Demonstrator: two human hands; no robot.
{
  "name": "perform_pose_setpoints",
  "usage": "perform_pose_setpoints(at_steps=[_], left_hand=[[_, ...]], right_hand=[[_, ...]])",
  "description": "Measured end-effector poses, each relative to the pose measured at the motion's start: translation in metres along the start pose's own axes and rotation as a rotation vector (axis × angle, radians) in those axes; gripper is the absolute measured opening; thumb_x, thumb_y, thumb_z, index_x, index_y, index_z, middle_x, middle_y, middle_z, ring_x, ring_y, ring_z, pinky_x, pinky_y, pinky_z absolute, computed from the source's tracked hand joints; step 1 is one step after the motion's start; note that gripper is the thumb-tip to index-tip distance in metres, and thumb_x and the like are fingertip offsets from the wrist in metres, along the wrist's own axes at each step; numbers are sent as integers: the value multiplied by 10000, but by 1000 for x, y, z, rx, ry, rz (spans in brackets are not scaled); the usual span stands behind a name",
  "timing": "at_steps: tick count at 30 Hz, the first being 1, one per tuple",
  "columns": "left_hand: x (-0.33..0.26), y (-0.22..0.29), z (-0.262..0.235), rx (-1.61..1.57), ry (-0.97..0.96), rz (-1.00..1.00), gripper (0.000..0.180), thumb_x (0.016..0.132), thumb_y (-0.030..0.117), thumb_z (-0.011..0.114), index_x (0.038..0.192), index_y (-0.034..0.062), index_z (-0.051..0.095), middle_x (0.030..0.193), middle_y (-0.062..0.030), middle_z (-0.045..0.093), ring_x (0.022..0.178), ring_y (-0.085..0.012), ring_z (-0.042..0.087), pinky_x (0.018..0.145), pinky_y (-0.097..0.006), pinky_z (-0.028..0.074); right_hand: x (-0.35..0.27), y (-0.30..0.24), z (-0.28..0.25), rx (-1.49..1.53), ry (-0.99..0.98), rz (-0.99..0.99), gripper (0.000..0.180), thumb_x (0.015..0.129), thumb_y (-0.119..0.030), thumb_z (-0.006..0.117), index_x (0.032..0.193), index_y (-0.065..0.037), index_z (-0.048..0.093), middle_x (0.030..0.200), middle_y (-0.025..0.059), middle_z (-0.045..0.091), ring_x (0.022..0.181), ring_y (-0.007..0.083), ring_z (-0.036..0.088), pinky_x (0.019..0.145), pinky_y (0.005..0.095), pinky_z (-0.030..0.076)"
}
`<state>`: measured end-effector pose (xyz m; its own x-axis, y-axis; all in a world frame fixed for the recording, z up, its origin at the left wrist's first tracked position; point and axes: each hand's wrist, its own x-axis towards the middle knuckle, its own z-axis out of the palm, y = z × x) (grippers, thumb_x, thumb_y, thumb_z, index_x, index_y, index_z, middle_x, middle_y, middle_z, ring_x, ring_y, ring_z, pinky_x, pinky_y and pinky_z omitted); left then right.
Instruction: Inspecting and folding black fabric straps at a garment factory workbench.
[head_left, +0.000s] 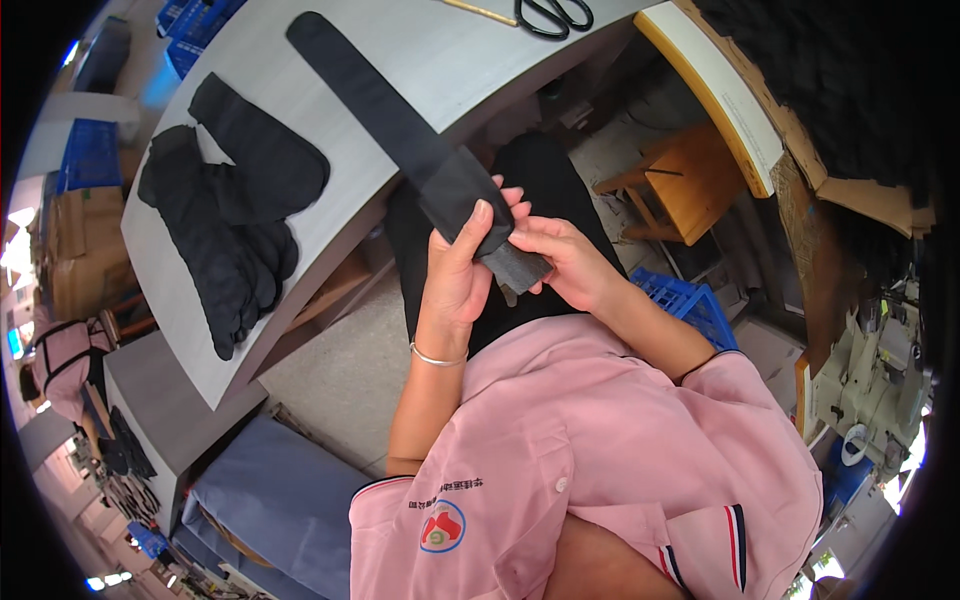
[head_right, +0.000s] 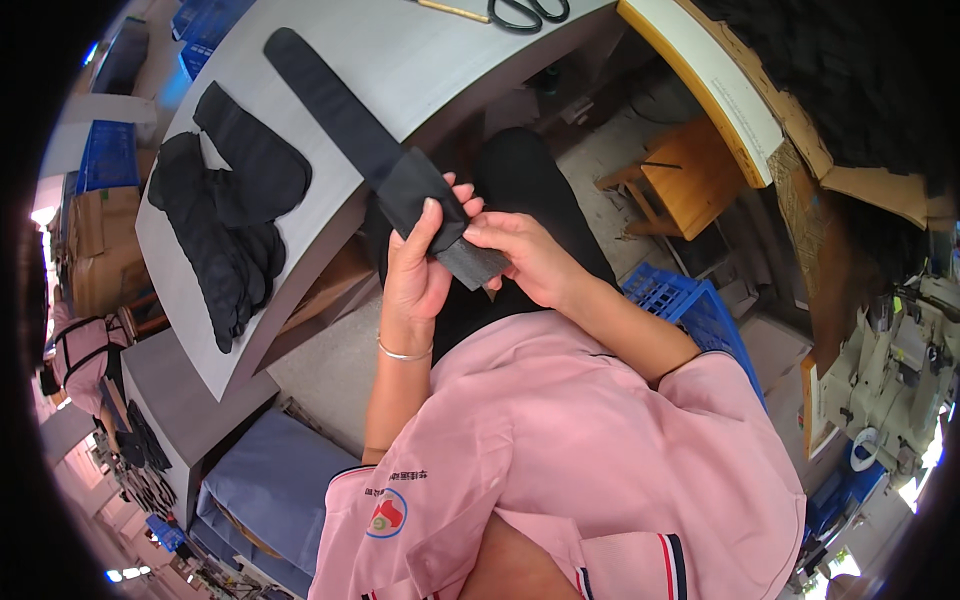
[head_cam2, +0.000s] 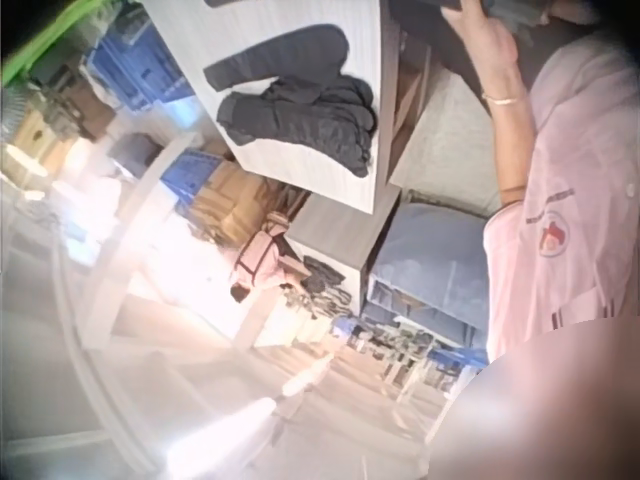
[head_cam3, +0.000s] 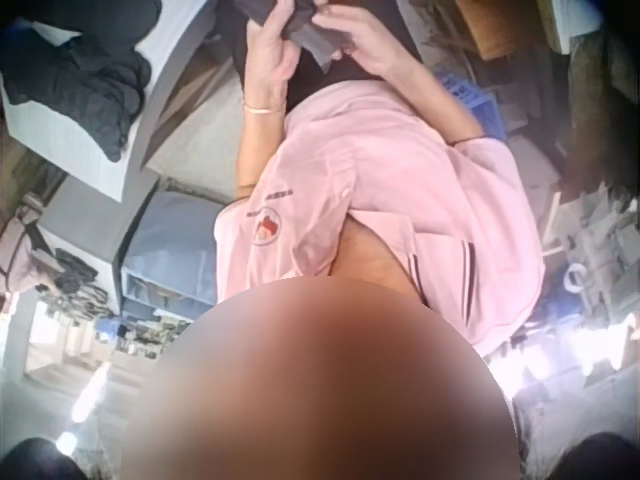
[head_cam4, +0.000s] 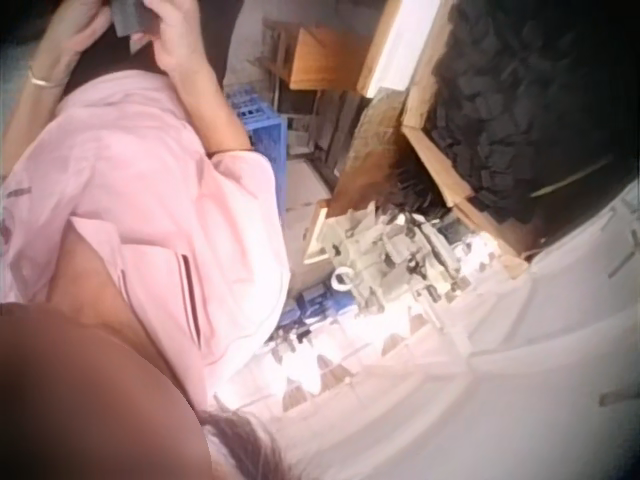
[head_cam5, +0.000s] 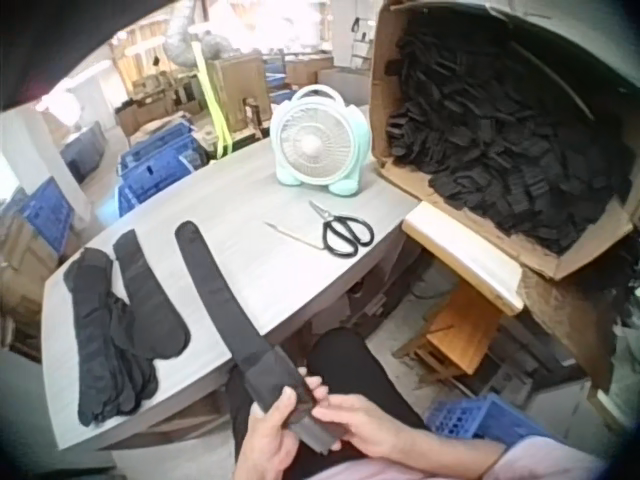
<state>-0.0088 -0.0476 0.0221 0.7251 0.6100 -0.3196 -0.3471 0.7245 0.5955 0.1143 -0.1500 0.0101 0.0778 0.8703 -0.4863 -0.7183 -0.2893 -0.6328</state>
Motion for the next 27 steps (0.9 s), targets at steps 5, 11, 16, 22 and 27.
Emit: perform_pose_setpoints(at_steps=[5,11,16,22,27], left_hand=[[-1,-5,-10,-324,-137,-38,789,974,569,491,1472,-25,344,1495,-221,418,1355,-349,460,1159,-475,349],[10,-11,-27,-297,-46,-62,658,957,539,539,1332,3,472,1179,-126,614,1085,-254,623,1075,-443,458],[15,-8,-38,-254,35,-64,388,963,392,629,1131,47,573,965,-49,631,937,-191,640,990,-435,521],[20,11,-36,-181,158,-101,215,959,217,671,1074,44,615,907,-73,667,856,-209,677,845,-404,590],[32,19,-23,-107,121,-184,268,942,229,696,1093,24,611,889,-81,673,797,-196,684,788,-400,605]], right_hand=[[-3,-5,1,152,-27,76,205,972,-267,606,962,-66,644,772,-3,611,570,82,535,496,229,415],[-5,3,4,-191,32,8,208,972,-262,607,928,-62,644,749,0,615,564,64,537,476,208,407],[6,-17,6,-594,2,38,138,926,-178,666,950,-44,648,802,-11,632,663,43,566,546,214,449],[81,-85,12,-820,50,-278,328,948,-224,619,1184,4,619,991,47,674,756,88,627,652,235,492],[197,-110,67,-1050,86,-386,552,941,-478,600,1141,33,659,875,70,668,692,129,619,592,271,481]])
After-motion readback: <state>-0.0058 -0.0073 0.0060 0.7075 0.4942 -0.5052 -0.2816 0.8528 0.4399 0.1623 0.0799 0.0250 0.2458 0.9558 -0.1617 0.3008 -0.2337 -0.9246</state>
